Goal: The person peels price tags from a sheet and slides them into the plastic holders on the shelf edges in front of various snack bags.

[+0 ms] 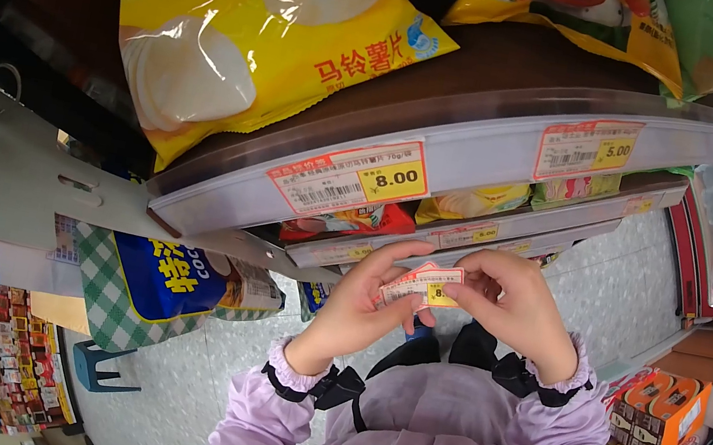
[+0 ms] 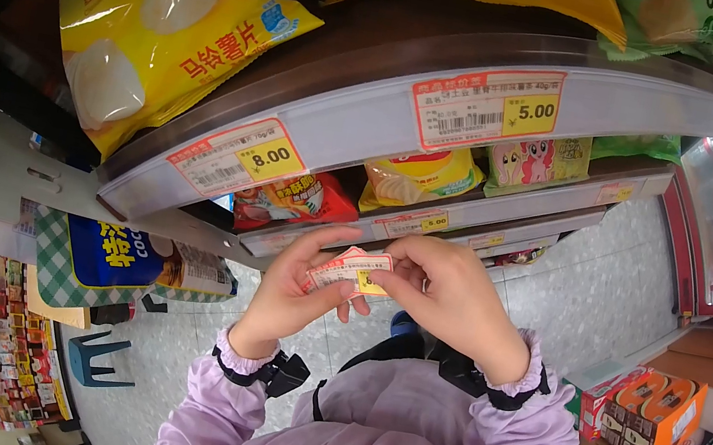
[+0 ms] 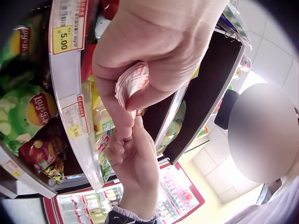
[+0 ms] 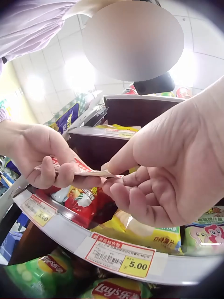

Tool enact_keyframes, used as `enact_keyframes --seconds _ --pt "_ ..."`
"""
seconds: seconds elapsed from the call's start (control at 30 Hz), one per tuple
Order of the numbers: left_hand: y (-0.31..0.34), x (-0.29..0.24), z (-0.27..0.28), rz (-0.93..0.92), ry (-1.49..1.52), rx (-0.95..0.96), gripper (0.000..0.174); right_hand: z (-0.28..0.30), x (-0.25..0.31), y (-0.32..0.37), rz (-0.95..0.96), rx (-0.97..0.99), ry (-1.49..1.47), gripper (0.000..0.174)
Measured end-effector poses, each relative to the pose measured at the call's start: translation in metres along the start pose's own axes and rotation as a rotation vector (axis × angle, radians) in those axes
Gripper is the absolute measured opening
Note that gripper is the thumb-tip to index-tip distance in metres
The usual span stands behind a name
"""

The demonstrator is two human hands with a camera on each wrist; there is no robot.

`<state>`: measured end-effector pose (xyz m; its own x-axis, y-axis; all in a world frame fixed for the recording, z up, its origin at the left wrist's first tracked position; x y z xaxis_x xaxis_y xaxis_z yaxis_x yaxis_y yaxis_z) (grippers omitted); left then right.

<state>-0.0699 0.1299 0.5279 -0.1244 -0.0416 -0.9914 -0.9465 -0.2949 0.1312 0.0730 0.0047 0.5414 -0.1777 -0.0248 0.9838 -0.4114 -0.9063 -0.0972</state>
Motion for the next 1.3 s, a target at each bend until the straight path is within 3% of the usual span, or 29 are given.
enact_keyframes --seconds 0.73,1.3 --pt "-0.008 0.029 -0.002 -0.002 -0.058 0.115 0.036 -0.009 -0.013 0.012 -0.017 -0.170 -0.067 0.012" --pt "-0.011 0.016 -0.003 -0.057 0.022 0.220 0.039 0.000 -0.004 0.014 0.029 -0.080 0.032 0.014"
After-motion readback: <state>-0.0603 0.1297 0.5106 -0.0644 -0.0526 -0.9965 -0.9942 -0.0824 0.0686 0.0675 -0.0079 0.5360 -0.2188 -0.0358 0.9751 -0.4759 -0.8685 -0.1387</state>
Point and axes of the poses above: each hand's wrist, its own y-axis away from the middle knuckle, its own z-axis out of the back of the hand, x = y × z, the point moved 1 cm from there along -y, towards the middle knuckle, and after that the axes turned 13 degrees about -y, right-handed, at the moved point
